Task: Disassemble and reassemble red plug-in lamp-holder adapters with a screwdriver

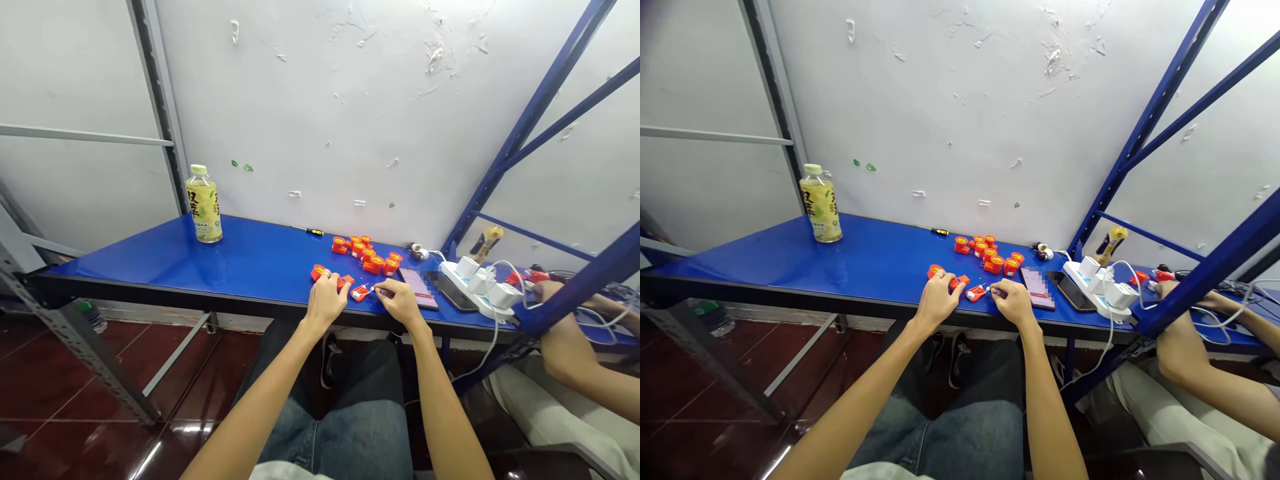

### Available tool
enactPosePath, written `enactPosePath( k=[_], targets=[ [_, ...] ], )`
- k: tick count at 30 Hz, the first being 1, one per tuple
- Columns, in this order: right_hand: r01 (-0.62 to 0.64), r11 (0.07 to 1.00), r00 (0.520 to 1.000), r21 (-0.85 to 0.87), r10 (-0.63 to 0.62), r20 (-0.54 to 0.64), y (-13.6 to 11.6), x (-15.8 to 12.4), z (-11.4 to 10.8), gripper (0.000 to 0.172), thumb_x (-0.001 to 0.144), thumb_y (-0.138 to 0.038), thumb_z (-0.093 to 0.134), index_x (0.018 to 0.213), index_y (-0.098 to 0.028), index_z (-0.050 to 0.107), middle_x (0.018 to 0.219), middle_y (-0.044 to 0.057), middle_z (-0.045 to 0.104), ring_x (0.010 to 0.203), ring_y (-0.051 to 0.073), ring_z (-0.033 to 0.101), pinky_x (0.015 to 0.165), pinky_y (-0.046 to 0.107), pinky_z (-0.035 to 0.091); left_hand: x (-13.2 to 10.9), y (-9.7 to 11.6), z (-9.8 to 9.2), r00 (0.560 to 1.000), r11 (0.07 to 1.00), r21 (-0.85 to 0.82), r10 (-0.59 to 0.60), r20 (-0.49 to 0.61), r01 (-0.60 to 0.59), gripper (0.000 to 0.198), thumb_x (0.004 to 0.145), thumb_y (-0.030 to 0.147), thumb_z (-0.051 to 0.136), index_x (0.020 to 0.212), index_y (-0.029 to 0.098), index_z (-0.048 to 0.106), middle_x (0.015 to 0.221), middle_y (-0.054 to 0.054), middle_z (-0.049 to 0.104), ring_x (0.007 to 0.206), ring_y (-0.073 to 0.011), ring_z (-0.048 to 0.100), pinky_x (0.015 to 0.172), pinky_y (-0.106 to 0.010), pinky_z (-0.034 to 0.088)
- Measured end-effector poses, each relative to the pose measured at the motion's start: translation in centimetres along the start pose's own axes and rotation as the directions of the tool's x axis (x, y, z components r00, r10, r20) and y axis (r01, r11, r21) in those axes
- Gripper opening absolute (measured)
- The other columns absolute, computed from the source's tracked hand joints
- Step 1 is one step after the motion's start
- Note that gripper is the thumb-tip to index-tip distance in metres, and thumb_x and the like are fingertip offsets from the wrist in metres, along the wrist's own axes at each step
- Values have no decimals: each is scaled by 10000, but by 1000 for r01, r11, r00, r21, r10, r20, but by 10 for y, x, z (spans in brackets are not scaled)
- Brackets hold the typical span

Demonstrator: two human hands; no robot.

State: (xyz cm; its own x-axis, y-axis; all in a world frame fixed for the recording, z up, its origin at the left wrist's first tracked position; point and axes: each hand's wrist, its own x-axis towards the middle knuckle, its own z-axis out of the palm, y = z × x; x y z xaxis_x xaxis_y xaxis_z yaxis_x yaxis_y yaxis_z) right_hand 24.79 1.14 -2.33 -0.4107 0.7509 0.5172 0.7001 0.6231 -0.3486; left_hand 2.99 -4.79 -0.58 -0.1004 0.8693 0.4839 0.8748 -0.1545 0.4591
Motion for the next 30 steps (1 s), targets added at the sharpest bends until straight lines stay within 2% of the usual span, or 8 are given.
enactPosePath(
  k=[5, 10, 12, 15, 20, 25, 30],
  targets=[
    [-16, 1000, 999, -16, 17, 45, -4, 0, -3, 259, 972, -373, 573, 1097, -154, 632, 1045, 58, 653, 874, 150, 639, 796, 342, 563, -7, 5, -5, 999, 990, 136, -37, 20, 34, 275, 957, 340, 579, 1151, 147, 613, 1198, -91, 627, 984, -194, 639, 854, -395, 555],
    [5, 1000, 993, -23, -2, 121, -15, 15, -7, 272, 977, -365, 565, 1158, -170, 624, 1141, 77, 642, 971, 173, 637, 871, 382, 552, -7, 8, -14, 998, 973, 229, -46, 38, 36, 282, 967, 314, 538, 1173, 131, 599, 1206, -116, 619, 957, -206, 640, 824, -382, 534],
    [10, 999, 987, -48, -2, 164, -18, 23, -10, 271, 975, -366, 569, 1156, -173, 628, 1154, 79, 639, 998, 181, 632, 896, 399, 543, -10, 13, -16, 999, 970, 242, -12, 32, 4, 297, 985, 298, 468, 1188, 124, 598, 1224, -147, 602, 961, -233, 642, 811, -378, 512],
    [26, 996, 972, -90, -4, 237, -18, 31, -13, 264, 970, -367, 576, 1129, -164, 633, 1133, 75, 644, 988, 180, 634, 889, 397, 544, -14, 25, -14, 996, 968, 236, 74, 45, -82, 329, 998, 348, 409, 1103, 141, 642, 1164, -148, 609, 972, -257, 638, 840, -384, 480],
    [53, 986, 956, -161, -3, 295, -15, 32, -12, 259, 970, -364, 578, 1107, -151, 630, 1095, 69, 646, 957, 174, 636, 858, 382, 551, -12, 37, 1, 975, 957, 212, 171, 141, -198, 299, 963, 403, 541, 1027, 131, 646, 1094, -93, 644, 939, -201, 630, 889, -408, 501],
    [87, 979, 950, -186, -26, 310, -14, 34, -23, 251, 966, -370, 583, 1066, -145, 636, 1046, 59, 652, 914, 162, 637, 830, 364, 554, -2, 27, 5, 958, 951, 182, 214, 193, -249, 269, 954, 379, 582, 1060, 139, 638, 1095, -73, 657, 966, -189, 640, 890, -415, 537],
    [90, 978, 958, -187, -34, 285, -13, 30, -42, 237, 973, -365, 572, 1043, -150, 644, 1031, 54, 655, 907, 157, 635, 832, 359, 551, 0, 12, 2, 944, 945, 129, 276, 183, -301, 248, 955, 357, 584, 1071, 145, 639, 1099, -70, 658, 969, -187, 641, 887, -411, 543]
  ],
)
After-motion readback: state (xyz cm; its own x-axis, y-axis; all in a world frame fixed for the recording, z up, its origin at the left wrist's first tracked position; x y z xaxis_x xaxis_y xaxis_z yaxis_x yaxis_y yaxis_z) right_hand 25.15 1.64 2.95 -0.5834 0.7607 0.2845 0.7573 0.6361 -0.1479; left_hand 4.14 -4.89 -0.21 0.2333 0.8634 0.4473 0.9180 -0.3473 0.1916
